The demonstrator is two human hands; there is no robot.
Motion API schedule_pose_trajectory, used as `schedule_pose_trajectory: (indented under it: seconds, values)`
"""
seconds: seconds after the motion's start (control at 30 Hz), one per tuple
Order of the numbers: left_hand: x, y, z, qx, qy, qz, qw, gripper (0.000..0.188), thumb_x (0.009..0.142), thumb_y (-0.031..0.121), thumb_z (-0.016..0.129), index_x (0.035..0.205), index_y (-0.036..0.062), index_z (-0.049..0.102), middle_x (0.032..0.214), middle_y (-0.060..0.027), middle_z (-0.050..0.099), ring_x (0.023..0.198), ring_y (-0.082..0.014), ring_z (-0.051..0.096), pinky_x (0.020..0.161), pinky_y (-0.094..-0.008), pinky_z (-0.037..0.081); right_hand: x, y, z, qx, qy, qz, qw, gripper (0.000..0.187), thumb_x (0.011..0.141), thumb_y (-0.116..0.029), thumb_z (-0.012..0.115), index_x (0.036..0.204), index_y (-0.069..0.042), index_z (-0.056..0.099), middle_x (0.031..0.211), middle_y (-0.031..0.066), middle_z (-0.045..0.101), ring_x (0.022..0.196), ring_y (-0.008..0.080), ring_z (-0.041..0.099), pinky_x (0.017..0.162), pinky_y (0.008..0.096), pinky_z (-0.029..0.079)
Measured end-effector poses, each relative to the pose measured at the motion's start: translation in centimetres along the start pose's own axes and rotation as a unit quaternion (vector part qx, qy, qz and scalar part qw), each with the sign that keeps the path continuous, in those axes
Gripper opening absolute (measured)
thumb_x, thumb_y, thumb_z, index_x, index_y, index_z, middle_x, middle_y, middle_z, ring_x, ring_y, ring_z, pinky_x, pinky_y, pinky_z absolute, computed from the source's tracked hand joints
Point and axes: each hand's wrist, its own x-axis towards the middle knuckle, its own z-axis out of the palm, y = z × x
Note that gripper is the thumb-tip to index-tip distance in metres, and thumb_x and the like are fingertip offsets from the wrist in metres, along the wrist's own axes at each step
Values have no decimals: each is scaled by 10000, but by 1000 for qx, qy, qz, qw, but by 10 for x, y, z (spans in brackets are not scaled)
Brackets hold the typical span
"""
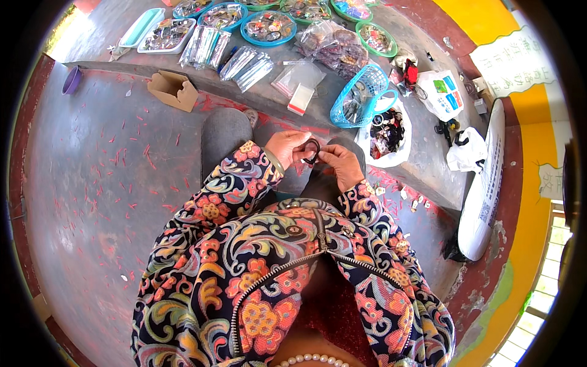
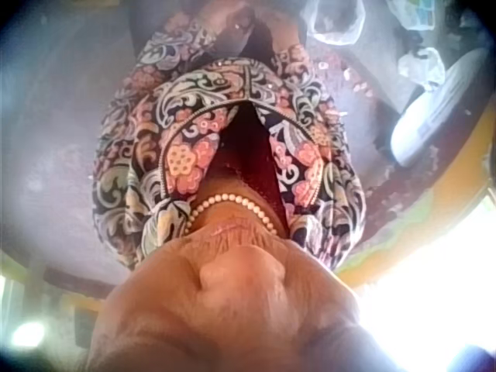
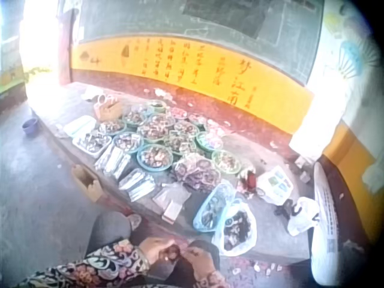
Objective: The person sits on the floor and assembles keychains by hand. They pick up small metal rings and plastic charms, link them together, and place the finished items into a blue basket. The person also handles small plastic bags and a box of components during the process.
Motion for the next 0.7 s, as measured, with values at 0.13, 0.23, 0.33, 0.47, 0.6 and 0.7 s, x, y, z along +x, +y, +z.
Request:
schedule_pose_trajectory:
  seconds: [0.13, 0.23, 0.33, 0.47, 0.6, 0.7]
  values:
    - [0, 0, 0, -23, 10, 16, 1000, 174, 829, 153, 538, 885, -10, 562, 795, -69, 589, 689, -146, 580, 621, -249, 518, -5, 0, 3, 14, -64, 25, 998, 126, 769, -105, 598, 865, -27, 572, 758, 30, 600, 658, 100, 571, 527, 191, 401]
    - [2, -1, -3, -29, -10, 19, 999, 157, 829, 140, 536, 883, -5, 564, 804, -68, 588, 686, -145, 578, 623, -251, 520, -1, 8, -2, 11, -61, 28, 998, 127, 769, -108, 598, 863, -26, 573, 745, 35, 602, 637, 103, 569, 516, 191, 403]
    - [3, -2, -5, -56, -15, 27, 998, 156, 832, 132, 529, 890, -10, 561, 826, -73, 585, 705, -147, 577, 638, -255, 521, 2, 15, -4, 7, -24, 25, 999, 127, 758, -96, 590, 843, -2, 594, 734, 53, 620, 641, 104, 575, 539, 197, 423]
    - [4, -5, -4, -51, 1, 24, 998, 174, 837, 124, 518, 916, -27, 553, 871, -87, 581, 741, -152, 574, 679, -258, 516, 2, 21, -3, 14, -28, 24, 999, 133, 765, -114, 587, 847, -9, 597, 749, 59, 623, 652, 111, 584, 553, 202, 434]
    - [3, -4, -5, -48, -8, 24, 999, 189, 840, 116, 511, 941, -40, 546, 893, -94, 580, 782, -159, 570, 703, -265, 509, 1, 25, 0, 9, -57, 19, 998, 152, 770, -135, 587, 853, -9, 600, 739, 66, 624, 634, 121, 590, 549, 205, 448]
    - [1, -2, -5, -38, -33, 28, 998, 193, 841, 107, 508, 947, -49, 546, 912, -105, 581, 809, -166, 570, 708, -260, 506, 5, 31, -3, 3, -79, 49, 996, 144, 772, -108, 590, 849, 14, 589, 723, 91, 619, 627, 145, 596, 565, 221, 465]
